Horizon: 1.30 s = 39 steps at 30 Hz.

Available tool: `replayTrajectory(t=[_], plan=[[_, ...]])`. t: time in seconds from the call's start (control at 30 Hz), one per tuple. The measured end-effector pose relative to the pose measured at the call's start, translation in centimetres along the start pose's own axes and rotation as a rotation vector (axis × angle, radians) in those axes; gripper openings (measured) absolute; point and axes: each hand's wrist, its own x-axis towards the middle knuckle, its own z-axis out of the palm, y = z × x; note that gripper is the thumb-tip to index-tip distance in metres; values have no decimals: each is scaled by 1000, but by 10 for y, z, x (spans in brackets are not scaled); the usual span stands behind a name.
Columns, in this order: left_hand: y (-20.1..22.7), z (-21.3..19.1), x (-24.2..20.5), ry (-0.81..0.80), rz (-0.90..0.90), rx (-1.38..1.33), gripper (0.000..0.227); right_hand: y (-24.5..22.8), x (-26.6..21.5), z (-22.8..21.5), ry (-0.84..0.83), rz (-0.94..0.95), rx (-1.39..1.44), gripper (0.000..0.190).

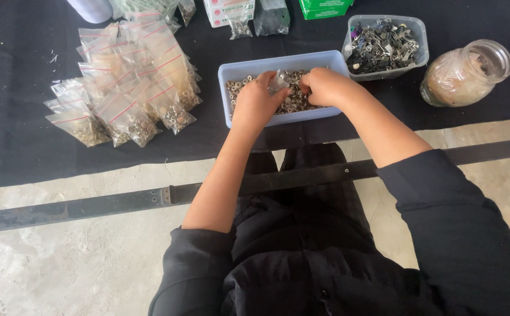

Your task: Sorting small metal fasteners from a bin and placing them into small plastic bags.

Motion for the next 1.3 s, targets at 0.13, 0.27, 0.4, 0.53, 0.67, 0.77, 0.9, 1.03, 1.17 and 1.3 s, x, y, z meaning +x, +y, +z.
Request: replayTrajectory(t=[0.13, 0.27, 0.4, 0.53, 0.67, 0.77, 0.9, 1.03, 1.17, 1.3], plan=[[3, -3, -2, -4, 7, -1, 63, 24, 7, 12, 16, 10, 34, 26], [9, -7, 0, -30, -63, -23, 63, 26, -2, 2, 37, 110, 243, 22], [11, -7, 2, -53, -104, -62, 63, 41, -3, 7, 18, 148, 956, 14], [6, -2, 4, -26, -82, -57, 62, 19, -6, -4, 9, 176, 872, 15], [8, -4, 3, -36, -89, -60, 62, -22, -3, -9, -127, 71, 192, 51], [7, -4, 3, -14, -80, -50, 60, -40, 3, -7, -165, 73, -46, 52], [5, -3, 3, -11, -83, -29, 63, -42, 5, -7, -165, 102, -44, 11], [5, -3, 3, -4, -90, -42, 64, -17, 4, -8, -85, 181, 108, 24], [7, -4, 4, -30, -119, -62, 62, 19, 4, -2, 16, 162, 787, 23], [5, -2, 4, -16, -94, -47, 61, 42, -2, -3, -6, 63, 1351, 14]])
